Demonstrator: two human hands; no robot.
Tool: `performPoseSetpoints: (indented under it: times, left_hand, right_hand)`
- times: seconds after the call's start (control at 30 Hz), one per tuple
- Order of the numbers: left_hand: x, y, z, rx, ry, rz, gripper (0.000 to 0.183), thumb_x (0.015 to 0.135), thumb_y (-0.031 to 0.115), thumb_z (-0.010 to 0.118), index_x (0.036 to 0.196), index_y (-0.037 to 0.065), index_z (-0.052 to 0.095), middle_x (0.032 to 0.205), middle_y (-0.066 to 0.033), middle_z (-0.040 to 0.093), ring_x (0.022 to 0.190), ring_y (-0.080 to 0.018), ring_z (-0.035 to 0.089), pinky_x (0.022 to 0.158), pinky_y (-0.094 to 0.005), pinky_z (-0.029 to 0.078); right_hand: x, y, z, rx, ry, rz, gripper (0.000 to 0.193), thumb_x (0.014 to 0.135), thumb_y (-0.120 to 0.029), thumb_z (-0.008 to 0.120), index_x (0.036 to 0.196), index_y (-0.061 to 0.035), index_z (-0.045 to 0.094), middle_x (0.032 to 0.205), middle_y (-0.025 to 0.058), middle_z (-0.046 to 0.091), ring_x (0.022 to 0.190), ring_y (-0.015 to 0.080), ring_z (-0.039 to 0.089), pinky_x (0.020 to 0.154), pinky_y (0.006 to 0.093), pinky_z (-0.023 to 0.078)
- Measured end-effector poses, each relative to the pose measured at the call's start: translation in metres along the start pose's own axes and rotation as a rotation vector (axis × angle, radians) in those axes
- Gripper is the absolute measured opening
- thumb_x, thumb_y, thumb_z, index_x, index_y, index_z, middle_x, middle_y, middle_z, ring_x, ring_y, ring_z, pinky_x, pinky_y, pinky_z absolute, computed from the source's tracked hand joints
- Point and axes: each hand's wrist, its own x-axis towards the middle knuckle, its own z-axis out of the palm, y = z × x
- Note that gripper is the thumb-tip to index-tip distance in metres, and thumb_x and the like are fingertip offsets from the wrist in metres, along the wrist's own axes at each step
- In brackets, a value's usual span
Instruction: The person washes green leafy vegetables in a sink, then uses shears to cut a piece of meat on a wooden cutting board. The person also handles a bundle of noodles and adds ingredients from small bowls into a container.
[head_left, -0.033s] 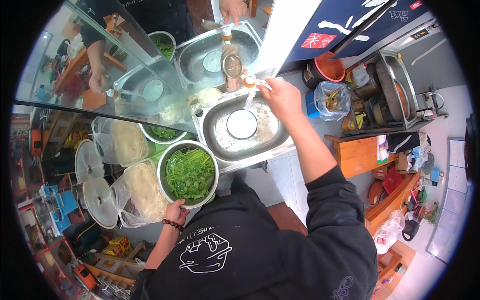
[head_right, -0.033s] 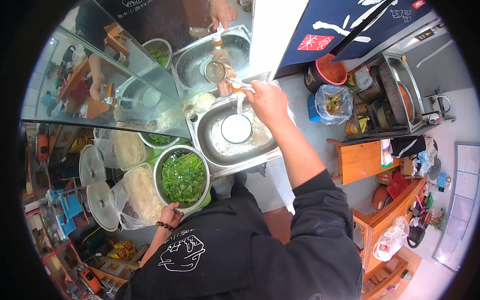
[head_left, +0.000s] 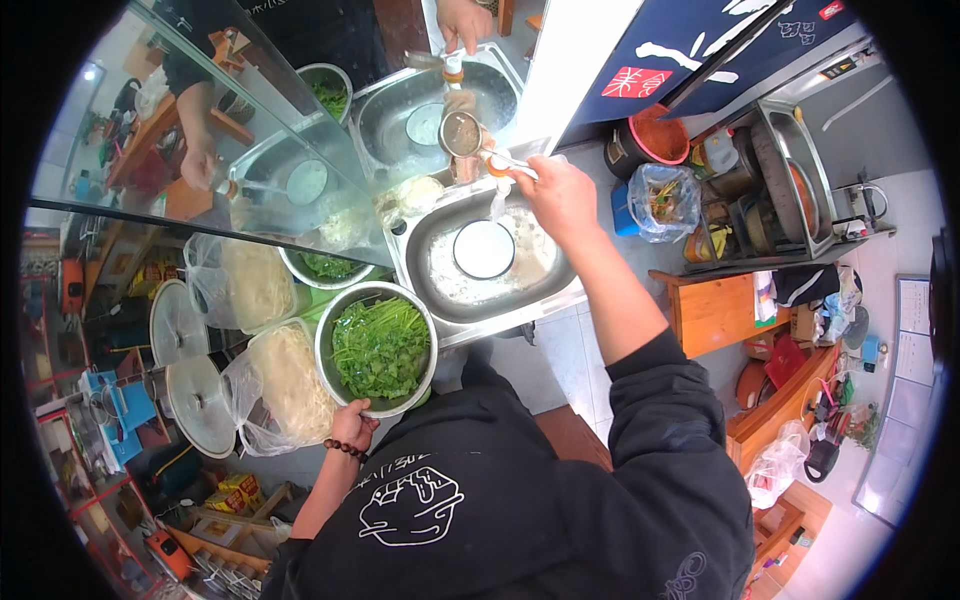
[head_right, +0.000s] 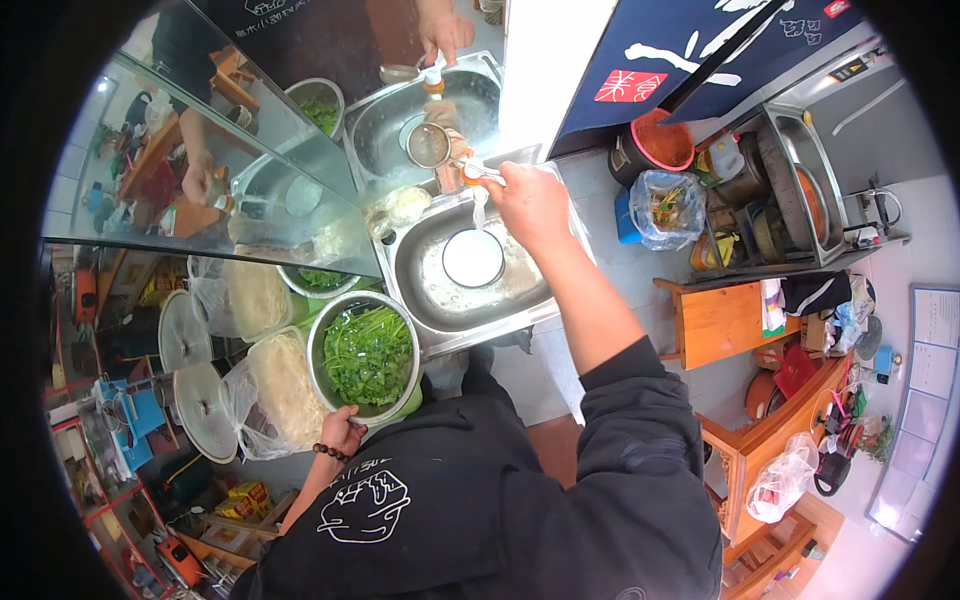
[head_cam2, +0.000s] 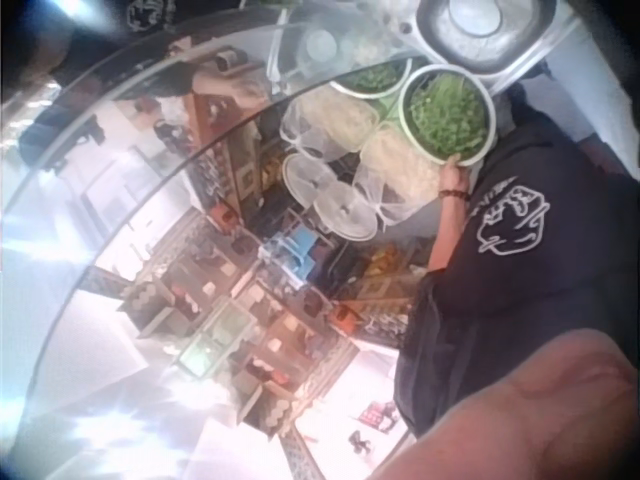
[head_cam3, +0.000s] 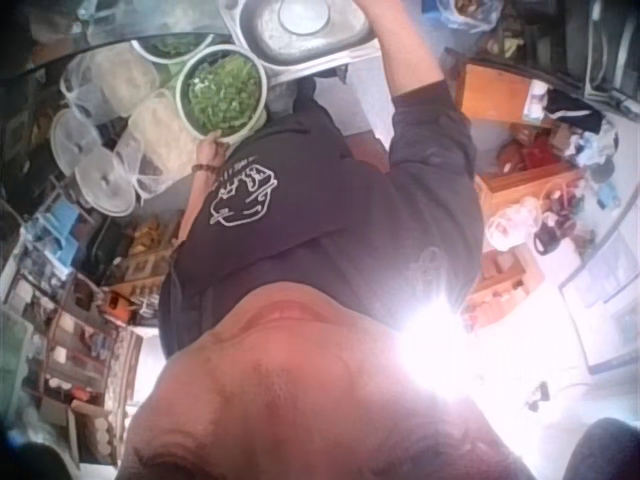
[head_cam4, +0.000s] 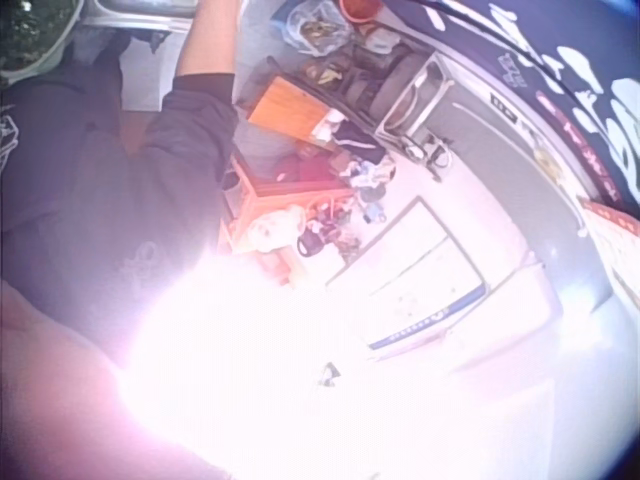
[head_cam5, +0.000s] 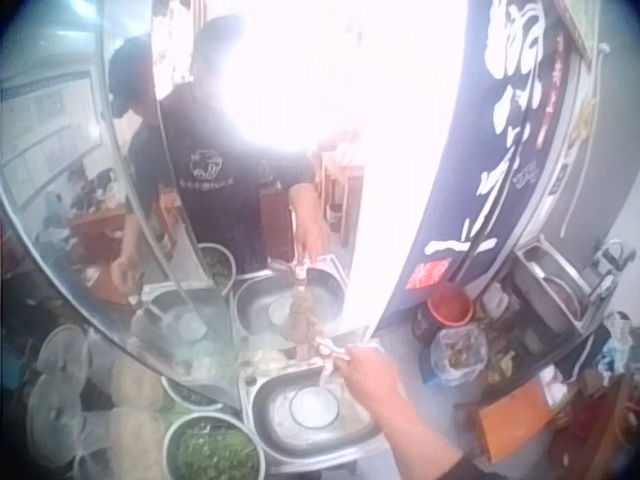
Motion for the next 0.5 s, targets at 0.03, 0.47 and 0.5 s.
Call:
performPoseSetpoints:
  times: [0.03,0.47,0.5]
  left_hand:
    - [0.001,-0.001,-0.001,-0.001,0.0,0.002,0.009,0.094,0.007,0.066,0.101,0.003,0.063,0.08,-0.008,0.07,0.057,-0.0186,0.063,0.049,-0.0306,0.053]
    - [-0.008,0.001,-0.002,0.097,-0.029,0.062,0.015,0.091,0.008,0.067,0.103,0.0,0.064,0.083,-0.0078,0.07,0.062,-0.0191,0.065,0.05,-0.0316,0.052]
    - [-0.013,0.004,0.004,0.094,-0.046,0.067,0.015,0.091,0.008,0.067,0.103,0.0,0.065,0.083,-0.008,0.07,0.062,-0.0193,0.065,0.051,-0.0319,0.052]
  right_hand:
    - [0.0,-0.004,0.005,-0.009,0.047,-0.001,0.034,0.091,-0.038,0.074,0.08,-0.0076,0.066,0.078,0.0135,0.068,0.077,0.0351,0.069,0.067,0.0476,0.054]
    - [-0.013,-0.024,0.036,0.132,0.239,0.178,0.037,0.098,-0.036,0.068,0.079,-0.0046,0.07,0.074,0.0181,0.069,0.072,0.0406,0.068,0.065,0.0481,0.052]
    - [-0.017,-0.018,0.028,0.168,0.243,0.185,0.038,0.099,-0.037,0.067,0.081,-0.0041,0.071,0.074,0.0186,0.069,0.072,0.0413,0.068,0.066,0.0476,0.052]
